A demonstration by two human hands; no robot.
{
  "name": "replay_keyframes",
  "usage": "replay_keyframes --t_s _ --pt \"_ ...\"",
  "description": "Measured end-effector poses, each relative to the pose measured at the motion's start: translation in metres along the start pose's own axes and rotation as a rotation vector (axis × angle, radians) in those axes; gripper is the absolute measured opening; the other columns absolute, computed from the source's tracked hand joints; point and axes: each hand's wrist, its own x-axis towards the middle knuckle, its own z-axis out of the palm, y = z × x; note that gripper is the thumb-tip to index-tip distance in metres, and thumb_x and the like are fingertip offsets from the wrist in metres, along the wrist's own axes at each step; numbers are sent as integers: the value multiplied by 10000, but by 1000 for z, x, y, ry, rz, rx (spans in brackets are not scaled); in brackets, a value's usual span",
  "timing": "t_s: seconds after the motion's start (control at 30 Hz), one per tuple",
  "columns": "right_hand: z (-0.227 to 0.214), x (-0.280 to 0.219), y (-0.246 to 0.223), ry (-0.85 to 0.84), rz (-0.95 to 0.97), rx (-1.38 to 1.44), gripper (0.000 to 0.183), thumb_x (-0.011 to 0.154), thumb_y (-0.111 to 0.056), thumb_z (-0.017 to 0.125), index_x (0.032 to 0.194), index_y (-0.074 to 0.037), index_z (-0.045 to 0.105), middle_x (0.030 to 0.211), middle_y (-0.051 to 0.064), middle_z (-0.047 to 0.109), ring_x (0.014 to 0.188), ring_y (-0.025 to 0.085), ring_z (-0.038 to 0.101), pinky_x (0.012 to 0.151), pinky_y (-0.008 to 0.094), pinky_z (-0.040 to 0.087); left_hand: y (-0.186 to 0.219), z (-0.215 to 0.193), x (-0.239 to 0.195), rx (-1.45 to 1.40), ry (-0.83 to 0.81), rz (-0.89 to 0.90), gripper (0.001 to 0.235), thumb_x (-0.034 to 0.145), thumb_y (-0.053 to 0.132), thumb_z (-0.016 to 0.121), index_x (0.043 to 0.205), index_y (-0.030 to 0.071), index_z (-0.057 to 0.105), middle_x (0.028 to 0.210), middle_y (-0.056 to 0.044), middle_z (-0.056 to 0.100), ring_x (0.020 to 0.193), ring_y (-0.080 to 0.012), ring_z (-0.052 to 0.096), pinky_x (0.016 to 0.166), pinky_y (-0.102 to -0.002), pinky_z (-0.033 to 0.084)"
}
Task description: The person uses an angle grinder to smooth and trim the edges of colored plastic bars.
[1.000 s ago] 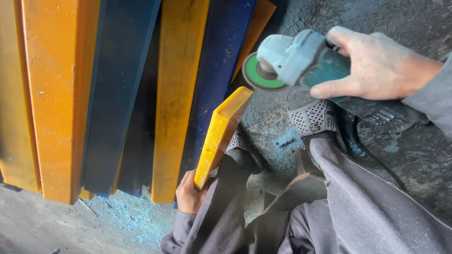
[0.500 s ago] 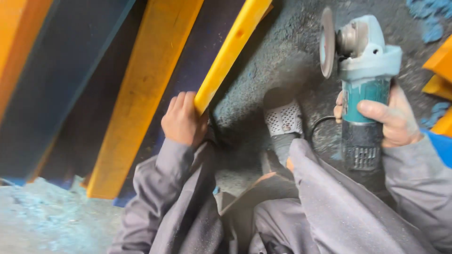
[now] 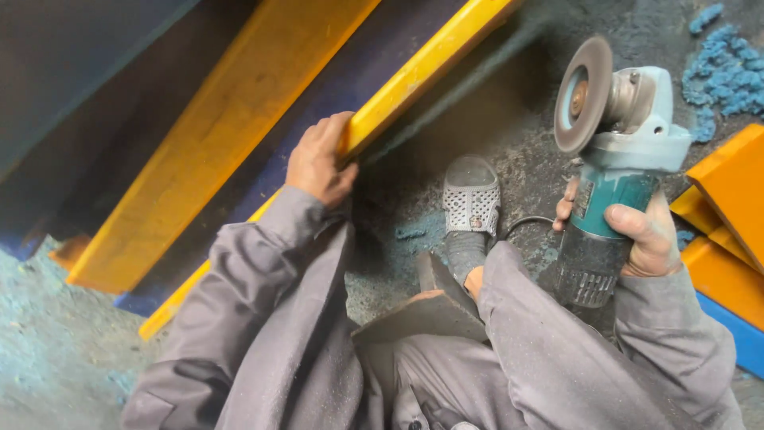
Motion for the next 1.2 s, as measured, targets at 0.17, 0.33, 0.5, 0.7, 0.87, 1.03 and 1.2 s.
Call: replay_keyframes --t_s 0.17,0.33,0.5,0.7,0.87,1.03,1.2 --pt "28 5 -14 -26 -107 -269 633 889 -186 812 1363 55 468 1062 196 645 915 270 711 846 429 617 -19 -19 -32 29 -220 -202 668 747 170 834 1331 169 509 1004 -148 686 897 -459 665 710 -555 517" --pt "60 5 -20 77 -185 -573 732 833 -165 825 1426 -27 420 1115 130 629 903 239 703 808 389 608 -27 28 -54 241 -113 -211 570 802 99 717 1331 156 511 958 -128 675 837 -393 696 661 -530 543" --pt "67 11 -3 8 -494 -1120 650 924 -135 875 1331 2 387 1244 219 546 1122 428 635 1034 471 533 -27 38 -58 353 -59 -141 510 839 70 647 1330 119 514 931 -110 667 806 -333 707 647 -464 567" --pt "111 41 10 113 -447 -1685 805 771 -308 904 1383 -54 447 1138 209 671 942 415 711 788 477 575 -28 47 -48 458 -111 -143 537 733 77 635 1259 32 537 832 -116 656 716 -305 711 581 -412 582" --pt "126 48 12 28 -542 -1779 806 779 -299 884 1417 -41 466 1204 209 658 924 409 715 743 487 586 -27 52 -47 586 -17 -130 249 864 89 635 1101 85 558 808 -75 641 686 -260 710 574 -373 583" --pt "138 54 19 -64 -530 -1844 794 790 -341 862 1405 -22 474 1108 201 638 844 402 713 655 479 575 -31 55 -47 560 -41 -116 239 866 89 632 1089 68 551 814 -80 635 698 -259 713 572 -376 582" --pt "117 67 13 -121 -459 -1894 767 846 -366 844 1411 -2 476 1082 206 629 793 356 722 621 431 589 -28 50 -47 539 -71 -118 292 837 84 633 1111 42 543 828 -91 637 697 -261 713 563 -366 580"
